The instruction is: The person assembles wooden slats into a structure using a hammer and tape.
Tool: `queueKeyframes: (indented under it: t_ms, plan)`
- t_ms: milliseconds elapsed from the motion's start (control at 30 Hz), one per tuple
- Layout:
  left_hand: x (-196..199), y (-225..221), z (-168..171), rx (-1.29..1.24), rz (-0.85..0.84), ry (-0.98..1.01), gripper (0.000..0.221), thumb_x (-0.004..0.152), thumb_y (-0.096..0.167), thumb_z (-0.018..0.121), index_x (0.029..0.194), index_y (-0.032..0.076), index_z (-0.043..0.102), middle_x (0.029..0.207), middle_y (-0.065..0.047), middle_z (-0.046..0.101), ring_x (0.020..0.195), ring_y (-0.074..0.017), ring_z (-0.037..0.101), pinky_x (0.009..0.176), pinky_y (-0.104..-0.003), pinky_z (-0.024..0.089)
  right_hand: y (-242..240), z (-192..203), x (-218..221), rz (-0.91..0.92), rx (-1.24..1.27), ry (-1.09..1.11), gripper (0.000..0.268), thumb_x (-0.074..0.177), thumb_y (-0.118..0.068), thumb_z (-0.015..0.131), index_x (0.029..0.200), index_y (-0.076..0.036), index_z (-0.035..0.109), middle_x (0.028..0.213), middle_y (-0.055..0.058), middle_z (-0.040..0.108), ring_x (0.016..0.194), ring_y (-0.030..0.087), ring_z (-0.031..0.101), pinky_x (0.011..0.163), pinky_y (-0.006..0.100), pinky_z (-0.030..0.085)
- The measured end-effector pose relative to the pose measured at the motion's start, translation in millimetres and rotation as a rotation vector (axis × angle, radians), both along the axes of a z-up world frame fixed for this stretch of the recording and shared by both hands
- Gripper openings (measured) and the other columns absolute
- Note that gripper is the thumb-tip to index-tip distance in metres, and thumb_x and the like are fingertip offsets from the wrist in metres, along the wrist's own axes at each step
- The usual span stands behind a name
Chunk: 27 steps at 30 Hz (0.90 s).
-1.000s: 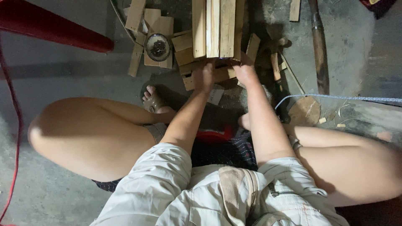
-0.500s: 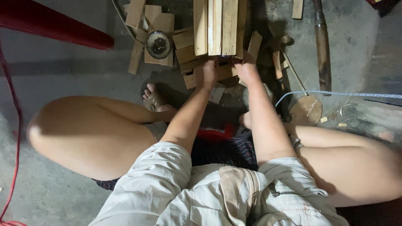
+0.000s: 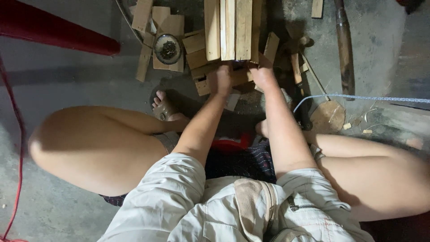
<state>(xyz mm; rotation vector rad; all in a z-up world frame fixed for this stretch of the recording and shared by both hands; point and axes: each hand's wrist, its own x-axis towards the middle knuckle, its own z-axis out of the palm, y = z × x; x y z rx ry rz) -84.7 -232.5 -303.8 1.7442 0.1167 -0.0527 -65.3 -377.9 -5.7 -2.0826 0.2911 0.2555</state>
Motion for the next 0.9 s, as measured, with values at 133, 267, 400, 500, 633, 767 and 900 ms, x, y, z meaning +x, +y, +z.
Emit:
queueKeyframes:
  t_ms: [133, 267, 400, 500, 633, 767, 900]
  plan:
    - [-5, 13, 110, 0.787, -0.121, 0.012, 0.024, 0.092, 0.033, 0.059, 0.070, 0.024, 0.061, 0.069, 0.001, 0.059, 0.071, -0.0193, 0.064, 0.072, -0.033, 0.051, -13, -33, -6, -0.045, -0.041, 0.083, 0.041, 0.098, -0.024, 0.070, 0.136, -0.009, 0.063, 0.123, 0.023, 0.070, 0.118, 0.039, 0.066, 0.095, 0.052, 0.057]
    - [3, 8, 103, 0.765, -0.095, 0.101, 0.030, 0.094, 0.029, 0.058, 0.068, 0.017, 0.063, 0.069, -0.003, 0.065, 0.066, -0.0197, 0.064, 0.067, -0.031, 0.050, -1, -17, 0, -0.070, -0.062, 0.133, 0.041, 0.097, -0.023, 0.071, 0.135, -0.010, 0.065, 0.123, 0.023, 0.070, 0.117, 0.039, 0.066, 0.095, 0.052, 0.057]
    - [9, 13, 129, 1.009, -0.190, 0.026, 0.027, 0.084, 0.031, 0.063, 0.057, 0.026, 0.062, 0.055, 0.005, 0.060, 0.055, -0.0156, 0.065, 0.052, -0.033, 0.052, 14, 44, 2, -0.017, -0.048, 0.117, 0.043, 0.098, -0.016, 0.068, 0.137, -0.001, 0.060, 0.125, 0.028, 0.068, 0.121, 0.041, 0.064, 0.100, 0.051, 0.056]
    - [7, 21, 166, 0.930, -0.181, -0.008, 0.024, 0.084, 0.025, 0.065, 0.062, 0.017, 0.068, 0.059, -0.007, 0.066, 0.059, -0.0246, 0.070, 0.057, -0.036, 0.056, 5, 15, 18, -0.075, -0.159, 0.270, 0.032, 0.090, -0.032, 0.070, 0.118, -0.017, 0.075, 0.108, 0.003, 0.078, 0.109, 0.021, 0.072, 0.093, 0.043, 0.058]
    - [10, 11, 108, 0.787, -0.138, -0.022, 0.027, 0.092, 0.014, 0.060, 0.070, 0.001, 0.071, 0.073, -0.020, 0.072, 0.074, -0.0344, 0.072, 0.075, -0.039, 0.057, 5, 19, 8, -0.072, -0.002, 0.131, 0.036, 0.097, -0.021, 0.068, 0.129, -0.005, 0.067, 0.114, 0.026, 0.072, 0.108, 0.039, 0.071, 0.090, 0.049, 0.059]
    - [5, 20, 171, 0.745, -0.188, 0.114, 0.031, 0.094, 0.028, 0.063, 0.072, 0.008, 0.070, 0.082, -0.017, 0.074, 0.080, -0.0301, 0.072, 0.075, -0.036, 0.056, 1, 9, 6, -0.063, -0.007, 0.113, 0.035, 0.098, -0.022, 0.068, 0.127, -0.002, 0.066, 0.115, 0.028, 0.070, 0.110, 0.042, 0.069, 0.087, 0.051, 0.059]
    - [8, 21, 121, 0.876, -0.219, 0.042, 0.030, 0.089, 0.032, 0.060, 0.061, 0.023, 0.065, 0.067, -0.004, 0.070, 0.068, -0.0220, 0.070, 0.062, -0.037, 0.055, -9, -11, 0, -0.025, 0.003, 0.104, 0.036, 0.098, -0.022, 0.069, 0.129, -0.004, 0.063, 0.116, 0.026, 0.070, 0.111, 0.043, 0.068, 0.086, 0.051, 0.059]
